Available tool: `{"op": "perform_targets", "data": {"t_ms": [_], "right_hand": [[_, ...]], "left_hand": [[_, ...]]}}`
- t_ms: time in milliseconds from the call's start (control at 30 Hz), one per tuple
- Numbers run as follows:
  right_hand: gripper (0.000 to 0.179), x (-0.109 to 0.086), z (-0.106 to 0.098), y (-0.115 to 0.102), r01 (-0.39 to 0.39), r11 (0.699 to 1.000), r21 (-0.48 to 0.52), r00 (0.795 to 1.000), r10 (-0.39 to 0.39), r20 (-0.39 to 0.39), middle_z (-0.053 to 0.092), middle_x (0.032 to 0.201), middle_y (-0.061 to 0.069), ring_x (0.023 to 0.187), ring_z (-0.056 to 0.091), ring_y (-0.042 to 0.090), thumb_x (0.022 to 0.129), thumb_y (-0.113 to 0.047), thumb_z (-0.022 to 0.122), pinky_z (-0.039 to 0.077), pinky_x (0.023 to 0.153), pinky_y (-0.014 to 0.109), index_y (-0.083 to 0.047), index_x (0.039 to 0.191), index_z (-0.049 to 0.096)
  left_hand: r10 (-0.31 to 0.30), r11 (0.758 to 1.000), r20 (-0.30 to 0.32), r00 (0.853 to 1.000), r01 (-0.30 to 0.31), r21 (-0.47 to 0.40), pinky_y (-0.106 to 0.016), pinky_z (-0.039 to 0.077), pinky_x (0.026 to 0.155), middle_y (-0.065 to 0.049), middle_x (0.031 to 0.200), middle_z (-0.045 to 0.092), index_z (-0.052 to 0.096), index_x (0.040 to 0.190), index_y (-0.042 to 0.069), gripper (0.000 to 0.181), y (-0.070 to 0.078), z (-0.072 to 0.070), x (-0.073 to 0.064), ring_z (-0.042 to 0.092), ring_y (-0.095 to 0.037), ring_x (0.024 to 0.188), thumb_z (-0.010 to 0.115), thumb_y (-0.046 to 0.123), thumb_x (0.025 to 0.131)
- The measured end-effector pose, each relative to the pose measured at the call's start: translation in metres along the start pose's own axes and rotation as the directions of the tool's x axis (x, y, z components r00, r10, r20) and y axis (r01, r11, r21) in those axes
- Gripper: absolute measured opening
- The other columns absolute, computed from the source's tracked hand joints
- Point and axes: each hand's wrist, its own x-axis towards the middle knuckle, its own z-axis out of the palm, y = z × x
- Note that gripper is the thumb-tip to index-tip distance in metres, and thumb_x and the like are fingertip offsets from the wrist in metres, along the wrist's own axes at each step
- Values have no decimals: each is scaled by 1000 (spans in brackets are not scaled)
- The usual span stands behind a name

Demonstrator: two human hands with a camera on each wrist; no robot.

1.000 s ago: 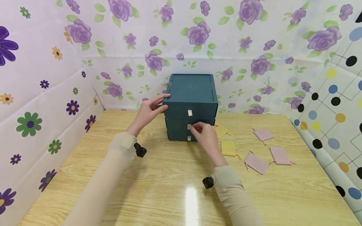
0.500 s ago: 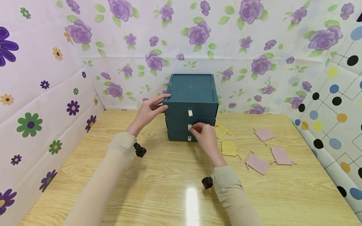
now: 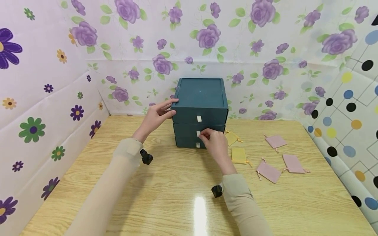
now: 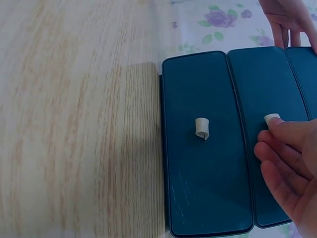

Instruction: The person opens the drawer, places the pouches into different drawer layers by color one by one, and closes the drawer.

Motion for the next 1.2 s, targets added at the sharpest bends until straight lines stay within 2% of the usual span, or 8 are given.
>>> {"op": "perform_targets", "data": {"t_ms": [433, 567, 800, 1200], "right_hand": [[12, -1, 3, 2, 13, 1000, -8, 1000, -14, -27, 77, 84, 7, 67, 69, 19, 89, -22, 75, 57, 62, 36, -10, 91, 78], [12, 0, 3, 0, -9, 1000, -8, 1000, 9, -19, 76, 83, 7, 67, 67, 18, 89, -22, 74, 56, 62, 35, -10, 90, 77], [14, -2, 4, -3, -64, 998, 21, 998, 64, 5, 76, 86, 8, 70, 68, 20, 91, -22, 73, 57, 64, 36, -8, 93, 77], [12, -10, 1, -6, -87, 996, 11, 996, 87, 29, 76, 84, 7, 69, 67, 18, 90, -21, 74, 57, 64, 34, -10, 91, 77]], "left_hand": [[5, 1000, -1, 1000, -5, -10, -45, 53, 104, -9, 154, 47, 53, 144, 18, 47, -1, 1, 0, 52, -31, 137, 62, 17, 98], [-5, 1000, -3, 1000, 5, -13, -44, 54, 103, -8, 154, 47, 54, 144, 19, 47, 0, 0, -1, 52, -31, 137, 62, 19, 98], [12, 1000, -5, 1000, -12, -17, -45, 54, 102, -11, 153, 48, 54, 144, 15, 47, 1, 0, -1, 52, -32, 137, 62, 16, 98], [0, 1000, 14, 1000, 0, -29, -43, 54, 102, -10, 154, 46, 53, 144, 16, 46, 1, -1, -1, 48, -30, 140, 61, 16, 99]]}}
